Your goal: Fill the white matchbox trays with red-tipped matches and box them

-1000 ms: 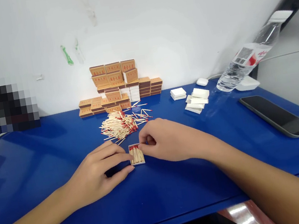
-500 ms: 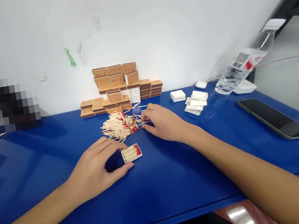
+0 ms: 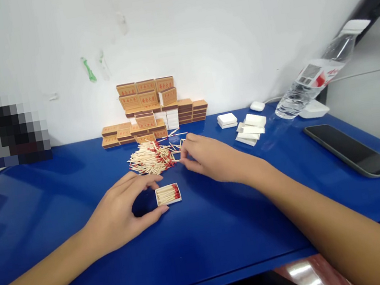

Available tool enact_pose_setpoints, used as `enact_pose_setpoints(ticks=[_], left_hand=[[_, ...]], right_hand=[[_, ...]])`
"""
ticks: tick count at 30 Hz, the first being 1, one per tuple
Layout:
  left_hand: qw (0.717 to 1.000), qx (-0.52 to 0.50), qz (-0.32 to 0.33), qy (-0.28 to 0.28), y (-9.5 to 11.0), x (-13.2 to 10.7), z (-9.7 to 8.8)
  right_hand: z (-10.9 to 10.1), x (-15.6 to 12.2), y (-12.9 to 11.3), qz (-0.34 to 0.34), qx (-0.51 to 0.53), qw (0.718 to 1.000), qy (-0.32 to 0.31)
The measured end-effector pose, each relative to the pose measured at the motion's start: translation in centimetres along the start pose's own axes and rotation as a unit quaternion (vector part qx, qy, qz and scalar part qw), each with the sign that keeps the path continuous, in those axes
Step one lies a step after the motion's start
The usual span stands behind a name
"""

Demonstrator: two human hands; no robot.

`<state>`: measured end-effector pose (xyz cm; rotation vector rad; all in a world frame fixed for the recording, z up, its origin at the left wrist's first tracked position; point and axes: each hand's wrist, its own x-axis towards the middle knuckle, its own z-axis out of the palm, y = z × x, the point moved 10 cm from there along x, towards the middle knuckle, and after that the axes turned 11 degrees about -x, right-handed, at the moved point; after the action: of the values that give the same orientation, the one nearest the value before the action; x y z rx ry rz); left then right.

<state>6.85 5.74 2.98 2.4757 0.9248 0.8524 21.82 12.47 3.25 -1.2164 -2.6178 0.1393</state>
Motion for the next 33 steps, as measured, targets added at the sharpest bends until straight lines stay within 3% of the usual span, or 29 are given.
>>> enact_pose_setpoints(ticks=[5,8,15,33], left_hand=[[1.0,-0.021,-0.015,-0.005,-0.5,-0.1,0.1],[1.0,-0.025,-0.013,-0.005,-0.6,-0.1,0.1],[1.0,-0.026,-0.007,-0.006,-0.4,-0.1,0.1],[1.0,-0.024,-0.008,-0.017,-0.5,-0.2,0.2]], right_hand=[[0.9,-0.9,-5.6,-0.076,0.085,0.992,-0.058],[2.0,-1.1,-7.2,-0.087,0.035,0.993,-0.078],[1.9,-1.5,-7.2,-0.111,-0.047,0.99,-0.066],[1.3,-1.6,-7.0,-0.092,0.045,0.991,-0.08]])
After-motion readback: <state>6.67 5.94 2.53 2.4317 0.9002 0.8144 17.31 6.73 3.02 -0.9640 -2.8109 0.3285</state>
